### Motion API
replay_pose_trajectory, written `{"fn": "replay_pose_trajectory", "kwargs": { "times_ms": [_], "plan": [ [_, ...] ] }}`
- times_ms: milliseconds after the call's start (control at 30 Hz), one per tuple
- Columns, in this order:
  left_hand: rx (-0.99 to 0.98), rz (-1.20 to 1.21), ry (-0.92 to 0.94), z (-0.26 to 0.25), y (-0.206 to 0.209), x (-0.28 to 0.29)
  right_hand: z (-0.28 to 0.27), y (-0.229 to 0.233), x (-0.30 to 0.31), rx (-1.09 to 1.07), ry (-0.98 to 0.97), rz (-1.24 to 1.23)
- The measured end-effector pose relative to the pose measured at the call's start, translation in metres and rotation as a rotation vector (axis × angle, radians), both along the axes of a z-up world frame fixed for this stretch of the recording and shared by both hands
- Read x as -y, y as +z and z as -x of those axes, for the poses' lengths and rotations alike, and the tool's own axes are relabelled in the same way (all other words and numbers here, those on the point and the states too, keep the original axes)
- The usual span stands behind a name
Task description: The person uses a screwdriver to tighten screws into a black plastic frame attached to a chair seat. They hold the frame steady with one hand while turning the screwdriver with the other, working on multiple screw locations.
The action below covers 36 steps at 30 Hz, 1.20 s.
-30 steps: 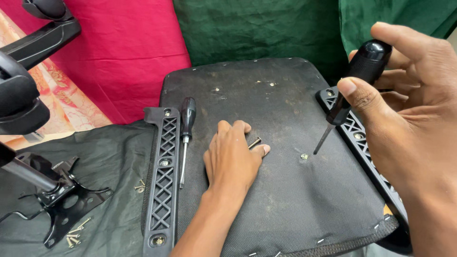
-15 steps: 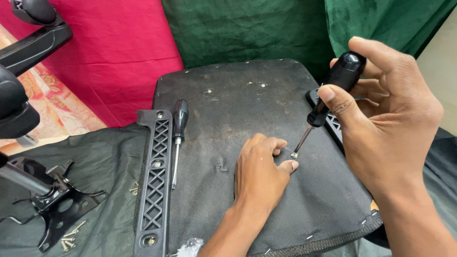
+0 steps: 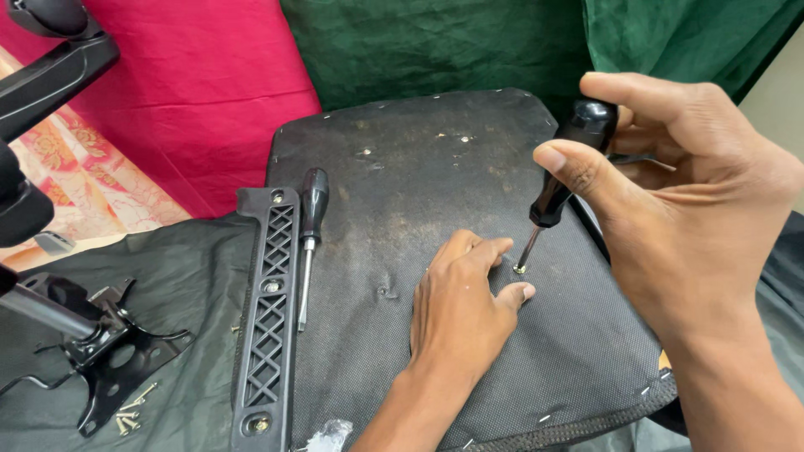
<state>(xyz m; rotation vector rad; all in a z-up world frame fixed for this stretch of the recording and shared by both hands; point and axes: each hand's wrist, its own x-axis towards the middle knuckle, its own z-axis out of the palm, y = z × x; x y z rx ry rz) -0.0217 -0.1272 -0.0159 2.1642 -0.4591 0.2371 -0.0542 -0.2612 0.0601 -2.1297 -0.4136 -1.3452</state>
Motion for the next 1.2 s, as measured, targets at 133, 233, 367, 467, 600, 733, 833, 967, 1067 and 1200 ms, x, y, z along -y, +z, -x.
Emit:
{"fn": "replay_pose_trajectory", "kwargs": {
  "times_ms": [133,233,367,467,600,733,833,967,1067,1200],
  "plan": [
    [-0.041,0.004,-0.004,0.001,0.002,0.0,-0.001,0.008,0.001,-0.112,0.064,-0.151],
    [-0.075,0.002,0.007,0.001,0.004,-0.001,-0.001,0.014,-0.001,-0.178,0.15,-0.272],
    [-0.137,-0.007,-0.002,0.0,0.006,-0.002,-0.005,0.016,0.002,-0.247,0.209,-0.325],
    [-0.082,0.039,-0.011,0.001,0.007,-0.004,-0.009,0.012,0.0,-0.145,0.117,-0.145],
    [-0.155,0.091,0.028,0.003,0.009,-0.006,-0.008,0.01,0.001,-0.089,-0.019,-0.012],
    [-0.116,0.153,0.118,0.002,0.011,-0.01,-0.005,0.011,-0.002,-0.158,0.047,-0.209],
    [-0.099,0.182,0.182,0.003,0.011,-0.011,-0.005,0.01,-0.007,-0.096,0.02,-0.218],
    [-0.167,0.215,0.251,0.002,0.012,-0.011,-0.003,0.01,-0.012,-0.023,-0.015,-0.149],
    [-0.194,0.23,0.26,0.001,0.01,-0.012,-0.002,0.012,-0.014,-0.082,0.041,-0.312],
    [-0.072,0.219,0.24,0.0,0.004,-0.013,-0.005,0.011,-0.016,-0.107,0.108,-0.412]
  ]
}}
